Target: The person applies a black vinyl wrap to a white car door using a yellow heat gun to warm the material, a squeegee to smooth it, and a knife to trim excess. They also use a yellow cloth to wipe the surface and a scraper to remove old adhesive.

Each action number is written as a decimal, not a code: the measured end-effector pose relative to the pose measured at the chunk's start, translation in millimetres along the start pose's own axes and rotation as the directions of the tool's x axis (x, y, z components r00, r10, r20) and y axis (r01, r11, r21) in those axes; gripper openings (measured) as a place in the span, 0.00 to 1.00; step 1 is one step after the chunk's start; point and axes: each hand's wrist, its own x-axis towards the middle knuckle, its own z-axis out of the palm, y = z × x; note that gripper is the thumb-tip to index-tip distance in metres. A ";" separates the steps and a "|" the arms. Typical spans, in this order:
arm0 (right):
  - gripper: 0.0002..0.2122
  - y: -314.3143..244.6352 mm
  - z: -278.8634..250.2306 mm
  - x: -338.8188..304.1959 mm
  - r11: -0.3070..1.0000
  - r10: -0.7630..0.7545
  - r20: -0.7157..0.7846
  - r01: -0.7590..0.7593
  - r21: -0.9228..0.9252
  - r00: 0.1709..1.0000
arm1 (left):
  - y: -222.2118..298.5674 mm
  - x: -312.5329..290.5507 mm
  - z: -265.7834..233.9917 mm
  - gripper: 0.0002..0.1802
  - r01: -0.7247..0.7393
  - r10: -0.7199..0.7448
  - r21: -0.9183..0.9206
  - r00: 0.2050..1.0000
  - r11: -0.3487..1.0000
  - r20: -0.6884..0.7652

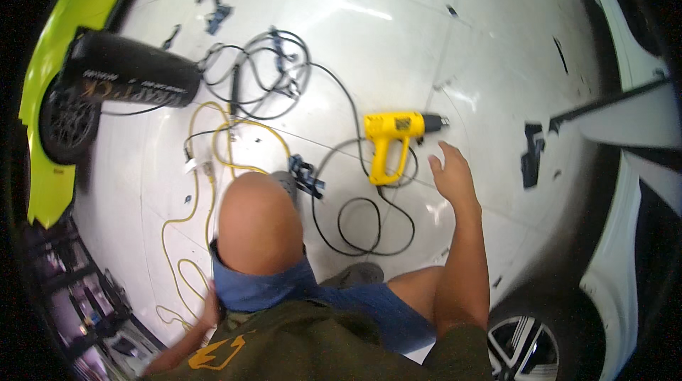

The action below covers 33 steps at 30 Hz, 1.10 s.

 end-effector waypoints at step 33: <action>0.16 91.5 -142.5 -222.9 0.867 0.428 -0.709 -0.476 0.148 0.560 | 393.6 165.9 74.5 0.17 -0.942 0.791 -0.053 0.246 0.330 0.560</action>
